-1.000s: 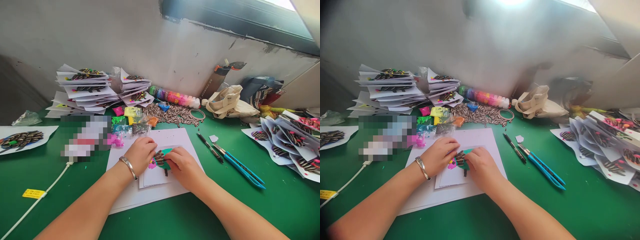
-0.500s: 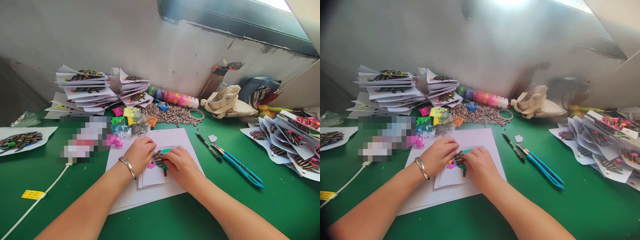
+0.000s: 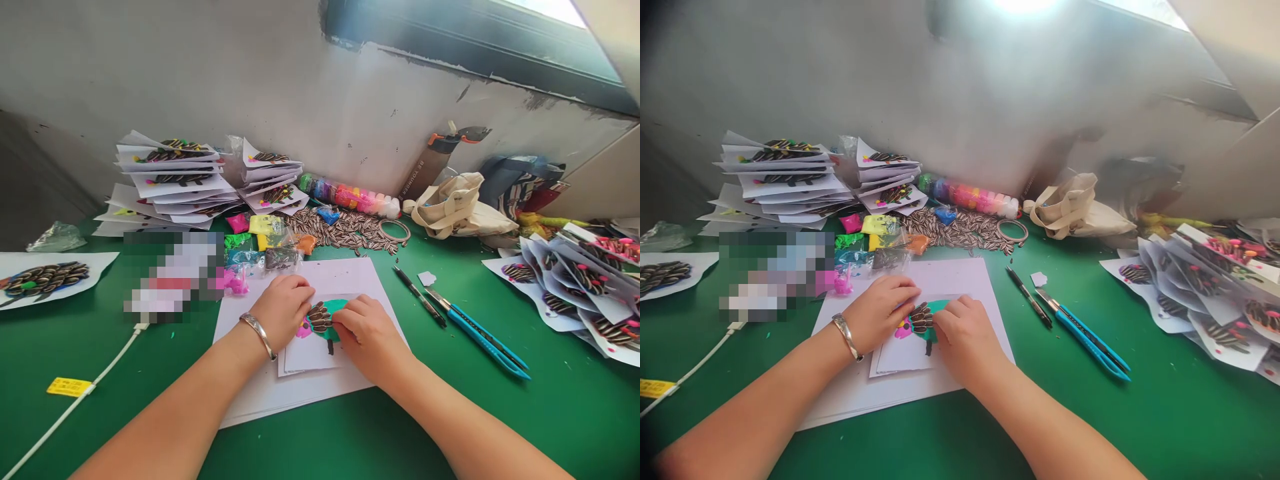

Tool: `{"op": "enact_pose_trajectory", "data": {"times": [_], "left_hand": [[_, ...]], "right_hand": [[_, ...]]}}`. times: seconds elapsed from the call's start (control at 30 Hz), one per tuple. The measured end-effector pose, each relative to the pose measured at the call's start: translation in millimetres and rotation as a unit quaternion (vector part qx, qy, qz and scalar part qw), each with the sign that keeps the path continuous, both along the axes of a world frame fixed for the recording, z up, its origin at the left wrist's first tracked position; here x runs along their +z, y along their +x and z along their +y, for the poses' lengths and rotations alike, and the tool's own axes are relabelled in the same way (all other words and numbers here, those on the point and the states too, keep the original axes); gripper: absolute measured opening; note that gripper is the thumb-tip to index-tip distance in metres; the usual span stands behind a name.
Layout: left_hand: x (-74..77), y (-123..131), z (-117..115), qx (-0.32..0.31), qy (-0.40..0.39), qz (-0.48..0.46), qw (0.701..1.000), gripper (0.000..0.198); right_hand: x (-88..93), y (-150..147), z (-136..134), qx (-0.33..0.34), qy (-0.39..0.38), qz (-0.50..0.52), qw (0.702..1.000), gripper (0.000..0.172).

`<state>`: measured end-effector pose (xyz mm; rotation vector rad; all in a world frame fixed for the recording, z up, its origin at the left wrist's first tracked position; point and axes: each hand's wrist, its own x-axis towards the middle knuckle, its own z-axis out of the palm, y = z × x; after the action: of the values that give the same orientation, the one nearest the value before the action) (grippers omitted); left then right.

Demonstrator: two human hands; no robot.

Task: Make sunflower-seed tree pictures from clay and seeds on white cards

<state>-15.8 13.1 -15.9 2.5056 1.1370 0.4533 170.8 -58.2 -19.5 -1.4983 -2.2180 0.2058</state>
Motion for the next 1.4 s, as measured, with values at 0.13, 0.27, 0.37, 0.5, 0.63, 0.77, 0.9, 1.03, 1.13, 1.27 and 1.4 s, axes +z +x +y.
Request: {"op": "enact_pose_trajectory", "data": {"times": [0.13,0.27,0.37,0.5,0.63,0.77,0.9,1.03,1.13,1.27,1.4], "left_hand": [[-0.5,0,0,0.000,0.000,-0.002,1.000,0.020],[-1.2,0,1,-0.003,0.002,-0.002,1.000,0.020],[-0.5,0,1,-0.003,0.003,-0.001,1.000,0.020],[2.3,-1,1,-0.003,0.004,0.003,1.000,0.021],[3.4,-1,1,-0.004,0.009,0.002,1.000,0.022],[2.6,-2,0,-0.002,0.009,0.000,1.000,0.023],[3.5,-2,0,0.017,-0.003,0.008,1.000,0.022],[5.0,-1,-1,0.029,-0.008,0.017,0.999,0.022],[5.3,-1,-2,0.031,-0.007,0.018,0.999,0.023],[5.4,-2,-2,0.029,-0.001,0.019,0.999,0.021],[5.0,-2,-2,0.030,0.008,0.018,0.999,0.020]], "right_hand": [[-0.6,-1,-1,0.000,0.004,-0.013,1.000,0.021],[-1.5,-3,-1,0.006,0.011,-0.017,1.000,0.021],[0.6,-1,0,0.001,0.006,-0.014,1.000,0.019],[8.7,15,5,-0.024,0.007,0.008,1.000,0.017],[18.7,41,27,-0.093,0.012,0.010,0.996,0.018],[25.4,59,67,-0.138,-0.004,-0.041,0.990,0.023],[24.7,64,103,-0.145,-0.007,-0.067,0.987,0.027],[19.6,57,126,-0.132,-0.012,-0.098,0.986,0.029],[15.1,45,141,-0.114,-0.008,-0.122,0.986,0.026],[8.4,34,150,-0.101,0.005,-0.151,0.983,0.021],[2.5,37,141,-0.102,0.017,-0.163,0.981,0.021]]}}
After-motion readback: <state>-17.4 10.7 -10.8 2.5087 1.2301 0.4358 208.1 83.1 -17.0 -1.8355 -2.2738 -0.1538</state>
